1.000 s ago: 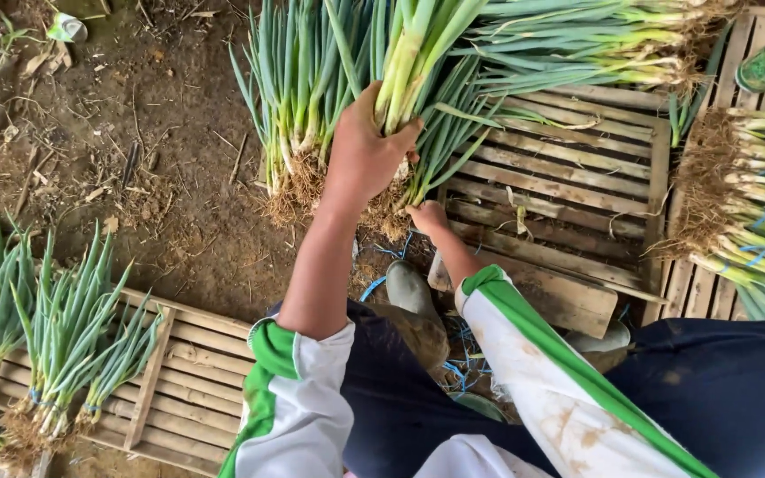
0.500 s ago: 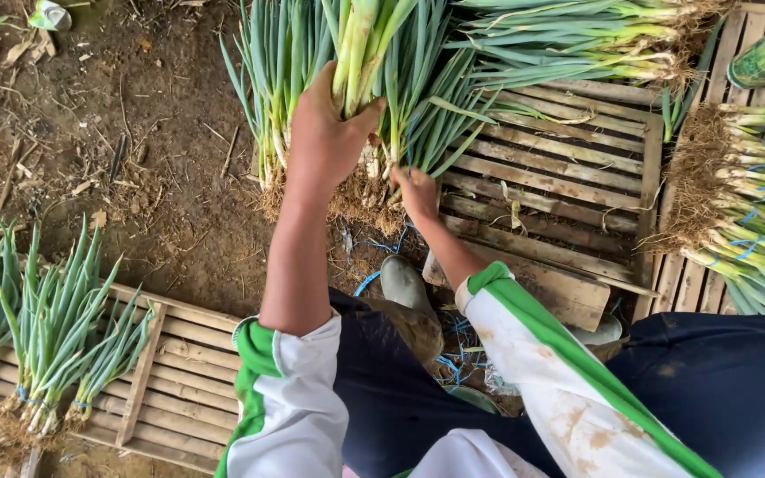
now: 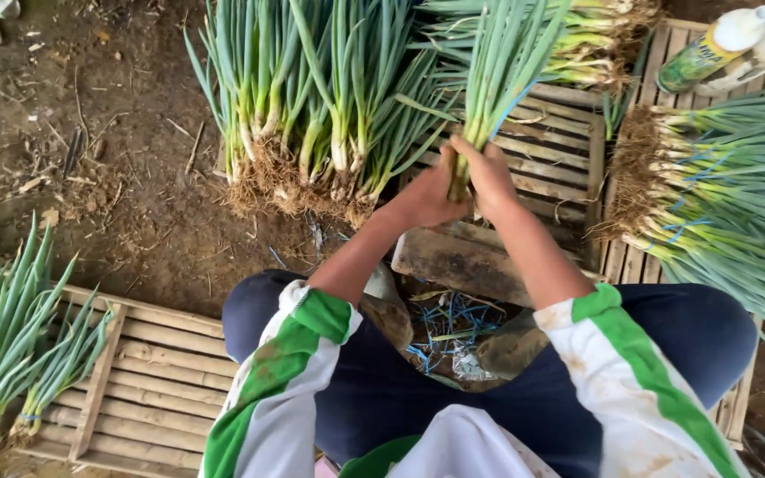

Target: Bundling harvested green onions into uniform bunches using plastic string and tying them by hand.

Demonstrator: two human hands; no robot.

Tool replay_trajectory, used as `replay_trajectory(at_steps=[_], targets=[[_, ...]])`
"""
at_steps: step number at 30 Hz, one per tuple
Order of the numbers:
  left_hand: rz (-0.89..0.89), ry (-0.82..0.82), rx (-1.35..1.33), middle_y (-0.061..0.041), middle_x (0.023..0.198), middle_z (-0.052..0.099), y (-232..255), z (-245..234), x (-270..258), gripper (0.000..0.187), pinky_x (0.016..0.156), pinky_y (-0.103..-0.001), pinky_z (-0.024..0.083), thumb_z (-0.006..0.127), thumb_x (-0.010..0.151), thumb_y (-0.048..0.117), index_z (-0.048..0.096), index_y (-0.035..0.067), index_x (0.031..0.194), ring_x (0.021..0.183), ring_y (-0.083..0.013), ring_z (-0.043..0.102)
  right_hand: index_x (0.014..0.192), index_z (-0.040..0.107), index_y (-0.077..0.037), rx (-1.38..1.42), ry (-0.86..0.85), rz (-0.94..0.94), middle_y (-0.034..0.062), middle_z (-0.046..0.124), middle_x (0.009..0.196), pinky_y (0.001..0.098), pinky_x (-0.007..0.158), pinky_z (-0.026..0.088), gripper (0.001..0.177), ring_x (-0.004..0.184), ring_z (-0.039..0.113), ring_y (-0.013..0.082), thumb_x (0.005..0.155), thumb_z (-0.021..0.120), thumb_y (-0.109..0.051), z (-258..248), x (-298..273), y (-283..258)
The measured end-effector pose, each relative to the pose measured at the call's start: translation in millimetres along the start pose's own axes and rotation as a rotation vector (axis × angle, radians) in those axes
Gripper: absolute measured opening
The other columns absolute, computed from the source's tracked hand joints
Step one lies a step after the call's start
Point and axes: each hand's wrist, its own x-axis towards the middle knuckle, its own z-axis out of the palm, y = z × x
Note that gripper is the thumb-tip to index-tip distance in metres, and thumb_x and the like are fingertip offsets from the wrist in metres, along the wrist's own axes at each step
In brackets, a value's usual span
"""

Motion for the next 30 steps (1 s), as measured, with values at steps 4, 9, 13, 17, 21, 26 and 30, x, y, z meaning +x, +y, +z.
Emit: replay_trajectory(at_steps=[4, 9, 13, 17, 21, 26, 30], targets=[[0.026, -0.381, -0.099, -0.037, 0.134, 0.062, -4, -81, -11, 0.095, 0.107, -0.069, 0.049, 0.079, 0.086, 0.053, 0.044, -0.005, 0.153, 0.126, -0.0579, 0.059, 0.141, 0.049, 0.007, -0.282, -0.028, 0.028, 0.0165, 0.056, 0.116, 0.0513, 0.086, 0.049, 0.07, 0.1, 0.057, 0.0305, 0.108, 0.066, -0.052, -58, -25, 17], [-0.587, 0.582, 0.44, -0.02, 0.126, 0.066, -249, -121, 15, 0.044, 0.091, -0.064, 0.058, 0.073, 0.093, 0.025, 0.063, 0.011, 0.133, 0.118, -0.0454, 0.066, 0.109, 0.063, 0.001, -0.277, 0.102, 0.051, 0.0115, 0.048, 0.095, 0.0464, 0.074, 0.042, 0.049, 0.083, 0.047, 0.022, 0.102, 0.073, -0.047, -97, -69, 22], [-0.882, 0.714, 0.676, -0.014, 0.135, 0.06, -263, -117, -21, 0.034, 0.093, -0.056, 0.061, 0.068, 0.098, 0.021, 0.061, 0.007, 0.128, 0.13, -0.0401, 0.056, 0.079, 0.073, -0.008, -0.192, 0.104, -0.048, 0.0035, 0.055, 0.078, 0.0302, 0.075, 0.046, 0.037, 0.074, 0.052, 0.0162, 0.099, 0.07, -0.039, -86, -98, -2], [-0.919, 0.613, 0.911, -0.015, 0.119, 0.066, -241, -112, -25, 0.028, 0.096, -0.053, 0.059, 0.065, 0.102, 0.019, 0.067, 0.006, 0.127, 0.121, -0.0371, 0.063, 0.099, 0.065, -0.001, -0.257, 0.108, 0.1, 0.0126, 0.048, 0.086, 0.0452, 0.072, 0.041, 0.055, 0.078, 0.048, 0.0246, 0.093, 0.079, -0.054, -87, -86, 14], [-0.992, 0.642, 0.879, -0.015, 0.128, 0.067, -254, -105, -13, 0.033, 0.11, -0.056, 0.047, 0.064, 0.103, 0.007, 0.064, 0.009, 0.136, 0.125, -0.0337, 0.063, 0.081, 0.061, -0.005, -0.261, 0.152, 0.091, 0.0089, 0.049, 0.079, 0.04, 0.076, 0.043, 0.052, 0.077, 0.053, 0.0243, 0.087, 0.083, -0.052, -75, -89, 1], [-0.902, 0.758, 0.565, -0.016, 0.134, 0.064, -221, -125, -9, 0.058, 0.116, -0.058, 0.041, 0.061, 0.099, -0.001, 0.043, 0.006, 0.153, 0.129, -0.0327, 0.06, 0.085, 0.065, -0.005, -0.242, 0.155, 0.074, 0.0097, 0.054, 0.082, 0.0395, 0.078, 0.045, 0.051, 0.081, 0.056, 0.0244, 0.088, 0.082, -0.052, -73, -79, 7], [-0.682, 0.857, 0.423, -0.016, 0.108, 0.07, -253, -151, 4, 0.039, 0.098, -0.054, 0.056, 0.061, 0.086, -0.013, 0.059, 0.001, 0.122, 0.11, -0.0355, 0.071, 0.088, 0.07, -0.006, -0.238, 0.148, 0.056, 0.0107, 0.063, 0.087, 0.0396, 0.082, 0.047, 0.051, 0.087, 0.062, 0.0249, 0.084, 0.084, -0.055, -64, -77, 10]])
